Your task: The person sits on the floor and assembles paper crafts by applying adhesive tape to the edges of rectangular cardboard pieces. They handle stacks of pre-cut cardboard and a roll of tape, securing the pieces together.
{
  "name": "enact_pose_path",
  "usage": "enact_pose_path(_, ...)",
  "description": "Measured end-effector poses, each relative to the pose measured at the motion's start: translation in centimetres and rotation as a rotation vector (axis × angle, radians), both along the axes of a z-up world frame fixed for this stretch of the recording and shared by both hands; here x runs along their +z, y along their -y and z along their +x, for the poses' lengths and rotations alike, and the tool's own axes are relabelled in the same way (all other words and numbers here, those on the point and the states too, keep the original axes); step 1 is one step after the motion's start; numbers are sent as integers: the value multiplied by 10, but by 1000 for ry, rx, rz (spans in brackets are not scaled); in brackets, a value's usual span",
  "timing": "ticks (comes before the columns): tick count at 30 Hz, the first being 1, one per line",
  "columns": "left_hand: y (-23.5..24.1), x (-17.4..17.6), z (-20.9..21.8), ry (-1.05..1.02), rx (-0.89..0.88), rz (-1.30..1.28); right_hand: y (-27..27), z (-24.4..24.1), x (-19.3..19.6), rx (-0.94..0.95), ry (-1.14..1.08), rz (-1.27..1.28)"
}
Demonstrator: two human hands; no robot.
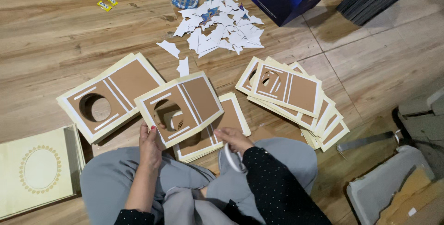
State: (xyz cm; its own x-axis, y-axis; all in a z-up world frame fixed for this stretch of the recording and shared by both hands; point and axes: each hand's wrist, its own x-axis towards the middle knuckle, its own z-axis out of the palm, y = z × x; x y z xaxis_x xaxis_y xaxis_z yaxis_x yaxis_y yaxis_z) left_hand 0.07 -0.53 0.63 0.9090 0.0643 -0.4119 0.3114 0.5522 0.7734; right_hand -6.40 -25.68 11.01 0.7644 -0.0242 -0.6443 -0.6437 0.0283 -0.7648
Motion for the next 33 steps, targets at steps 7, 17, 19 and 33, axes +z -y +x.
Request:
enact_pose_path(7, 6, 0, -3, 23, -156, -48, -32, -4, -55, -333, 61, 396)
enact_pose_path(17, 15, 51, -9, -124, -283, 205, 90, 32, 24, -636, 239, 69)
enact_pose_path(19, 16, 37, -8, -137, -284, 234, 113, 26, 38, -679, 221, 50)
enact_pose_path(33, 17, -36, -6, -90, -353, 765, 168, 28, -9, -1054, 130, 244)
